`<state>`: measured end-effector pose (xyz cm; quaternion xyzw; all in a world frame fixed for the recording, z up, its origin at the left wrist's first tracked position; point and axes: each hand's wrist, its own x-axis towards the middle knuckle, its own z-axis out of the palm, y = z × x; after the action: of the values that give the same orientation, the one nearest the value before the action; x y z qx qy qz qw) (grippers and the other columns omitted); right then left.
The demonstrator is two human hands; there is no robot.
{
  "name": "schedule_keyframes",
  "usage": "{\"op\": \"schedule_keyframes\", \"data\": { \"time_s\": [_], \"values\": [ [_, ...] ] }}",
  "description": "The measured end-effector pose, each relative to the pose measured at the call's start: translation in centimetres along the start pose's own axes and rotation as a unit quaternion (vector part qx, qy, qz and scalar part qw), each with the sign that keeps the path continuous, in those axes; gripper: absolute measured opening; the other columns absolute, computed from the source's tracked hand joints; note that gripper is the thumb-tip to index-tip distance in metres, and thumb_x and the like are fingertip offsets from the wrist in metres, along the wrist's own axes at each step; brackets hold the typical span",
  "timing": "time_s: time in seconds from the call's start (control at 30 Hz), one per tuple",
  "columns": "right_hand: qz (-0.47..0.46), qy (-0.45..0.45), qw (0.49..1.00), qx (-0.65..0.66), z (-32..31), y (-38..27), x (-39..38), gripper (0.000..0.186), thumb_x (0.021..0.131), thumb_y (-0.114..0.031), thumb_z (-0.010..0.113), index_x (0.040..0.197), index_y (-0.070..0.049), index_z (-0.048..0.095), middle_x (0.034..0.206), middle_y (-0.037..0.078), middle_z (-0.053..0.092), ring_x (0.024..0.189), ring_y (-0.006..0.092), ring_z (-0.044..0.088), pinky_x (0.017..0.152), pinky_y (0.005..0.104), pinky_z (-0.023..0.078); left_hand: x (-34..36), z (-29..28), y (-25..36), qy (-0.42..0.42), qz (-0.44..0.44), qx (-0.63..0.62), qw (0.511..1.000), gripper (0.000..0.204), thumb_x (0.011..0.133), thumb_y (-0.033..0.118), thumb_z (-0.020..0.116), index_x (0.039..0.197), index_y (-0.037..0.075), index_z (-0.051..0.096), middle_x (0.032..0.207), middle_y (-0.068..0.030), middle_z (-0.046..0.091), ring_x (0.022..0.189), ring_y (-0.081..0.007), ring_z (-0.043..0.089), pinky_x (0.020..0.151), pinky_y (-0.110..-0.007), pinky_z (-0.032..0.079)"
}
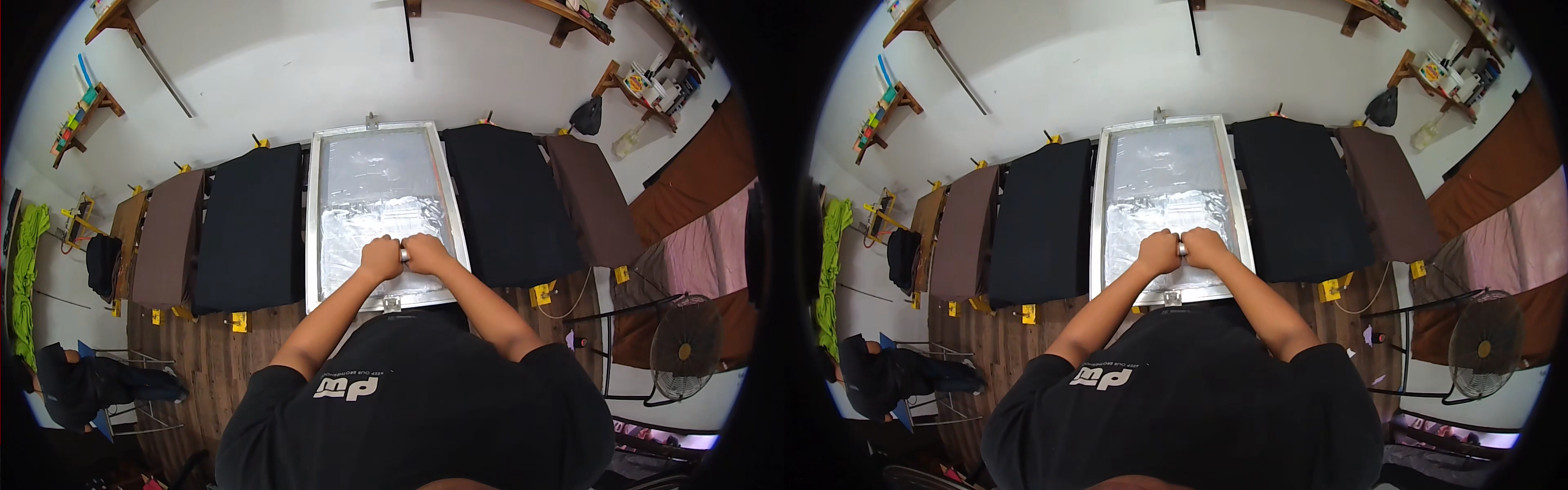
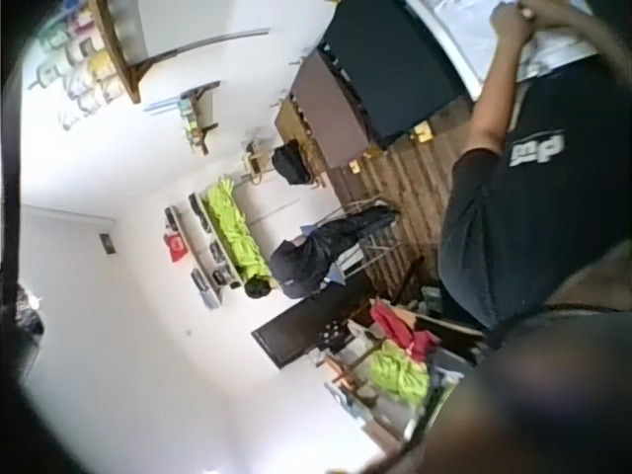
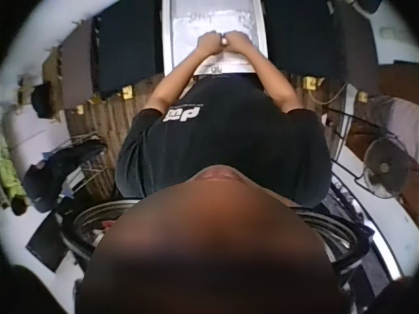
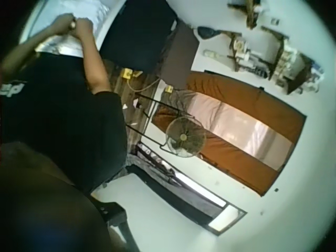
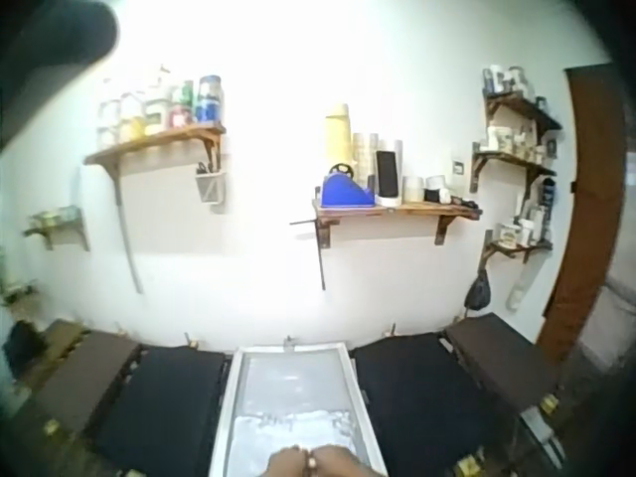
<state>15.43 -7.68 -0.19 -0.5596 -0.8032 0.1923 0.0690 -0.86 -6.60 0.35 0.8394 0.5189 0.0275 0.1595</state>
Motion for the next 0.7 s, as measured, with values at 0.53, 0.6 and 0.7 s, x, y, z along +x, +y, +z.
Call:
{"op": "schedule_keyframes", "data": {
  "time_s": [0.53,0.6,0.7],
  "values": [
    [-0.003,-0.019,1.0,-0.007,-0.6,1.4,1.3,0.021,0.073,-0.014,0.07,0.089,-0.001,0.075,0.09,0.024,0.072,0.089,0.0412,0.071,0.083,0.0495,0.059,1.9,-2.1,0.4,-0.068,-0.007,-0.009,0.998,0.026,0.075,0.023,0.069,0.093,0.007,0.077,0.102,-0.0192,0.075,0.097,-0.0355,0.073,0.084,-0.046,0.06],
    [-0.014,-0.004,1.0,-0.02,-0.9,1.3,3.5,0.02,0.071,-0.015,0.071,0.085,-0.003,0.076,0.089,0.024,0.073,0.087,0.0404,0.072,0.081,0.0477,0.059,3.8,-1.6,-0.6,-0.053,-0.036,-0.003,0.998,0.028,0.074,0.028,0.07,0.091,0.006,0.076,0.098,-0.019,0.075,0.095,-0.0357,0.074,0.083,-0.046,0.06],
    [-0.033,-0.027,0.999,-0.025,-0.5,2.3,4.7,0.018,0.069,-0.016,0.072,0.081,-0.003,0.076,0.088,0.023,0.073,0.087,0.04,0.072,0.081,0.0466,0.059,4.7,-1.7,-0.9,-0.095,-0.037,0.009,0.995,0.032,0.074,0.032,0.07,0.091,0.005,0.077,0.098,-0.0193,0.075,0.094,-0.0355,0.074,0.083,-0.045,0.06]
  ]
}}
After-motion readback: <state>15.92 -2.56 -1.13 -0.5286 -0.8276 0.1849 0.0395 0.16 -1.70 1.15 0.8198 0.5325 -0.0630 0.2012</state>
